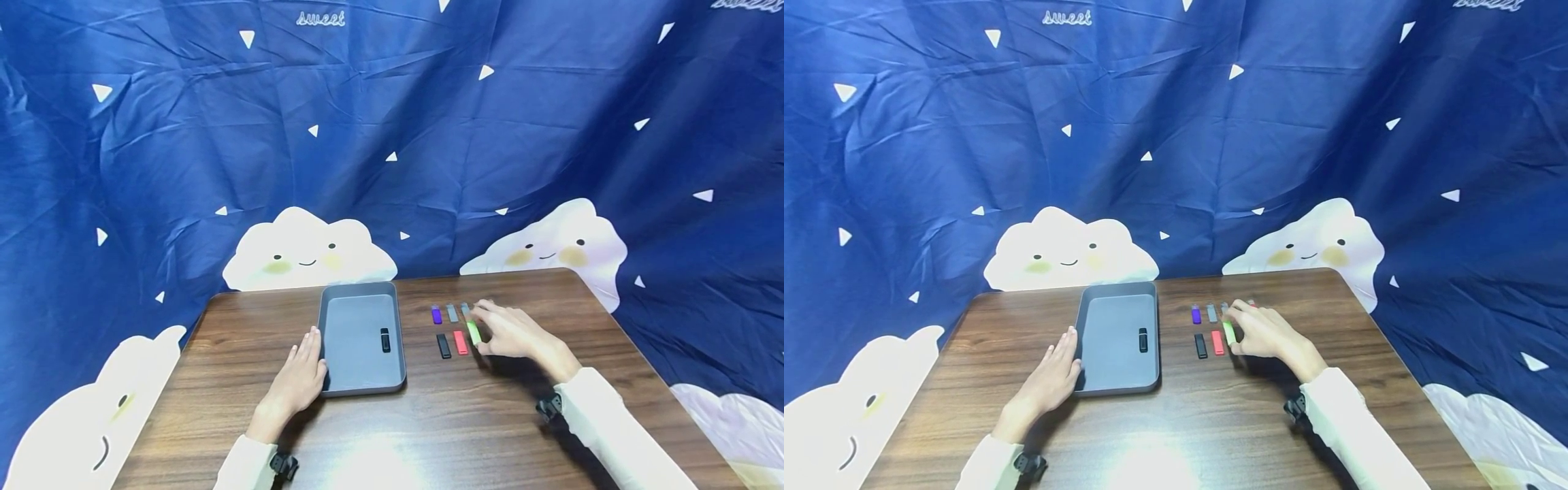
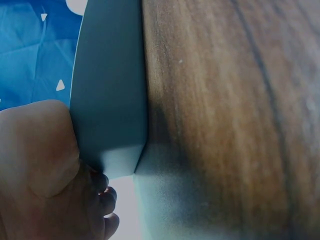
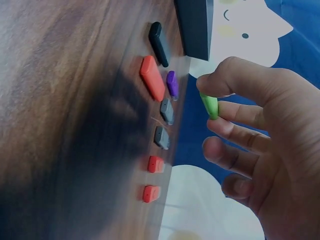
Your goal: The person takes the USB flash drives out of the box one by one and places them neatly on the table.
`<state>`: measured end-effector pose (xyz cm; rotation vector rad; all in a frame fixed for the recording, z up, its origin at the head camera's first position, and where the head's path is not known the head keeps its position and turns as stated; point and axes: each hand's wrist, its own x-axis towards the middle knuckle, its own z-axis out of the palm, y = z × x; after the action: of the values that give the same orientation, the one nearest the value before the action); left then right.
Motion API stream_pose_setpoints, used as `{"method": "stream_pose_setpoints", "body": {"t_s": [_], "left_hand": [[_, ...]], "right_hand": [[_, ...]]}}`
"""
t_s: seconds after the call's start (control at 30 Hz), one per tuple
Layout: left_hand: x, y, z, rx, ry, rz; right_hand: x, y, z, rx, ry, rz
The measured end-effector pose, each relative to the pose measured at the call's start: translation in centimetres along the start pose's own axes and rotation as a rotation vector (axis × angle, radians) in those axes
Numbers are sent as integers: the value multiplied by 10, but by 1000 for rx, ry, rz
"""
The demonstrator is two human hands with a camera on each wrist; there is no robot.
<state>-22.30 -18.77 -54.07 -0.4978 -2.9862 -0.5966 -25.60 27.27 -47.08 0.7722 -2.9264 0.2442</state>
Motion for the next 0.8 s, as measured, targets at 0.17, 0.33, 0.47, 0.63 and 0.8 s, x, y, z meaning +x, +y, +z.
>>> {"method": "stream_pose_setpoints", "body": {"t_s": [0.17,0.33,0.47,0.63,0.8], "left_hand": [[-1,3,-3,7,-18,-10],[0,4,-5,14,-29,-13],[0,4,-5,10,-5,0],[0,1,-1,13,19,18],[0,3,-4,9,2,7]], "right_hand": [[-2,5,5,13,-13,17],[-3,9,10,35,-17,30],[-3,11,13,50,-22,39],[-2,11,17,73,-39,50],[-1,12,19,92,-52,58]]}}
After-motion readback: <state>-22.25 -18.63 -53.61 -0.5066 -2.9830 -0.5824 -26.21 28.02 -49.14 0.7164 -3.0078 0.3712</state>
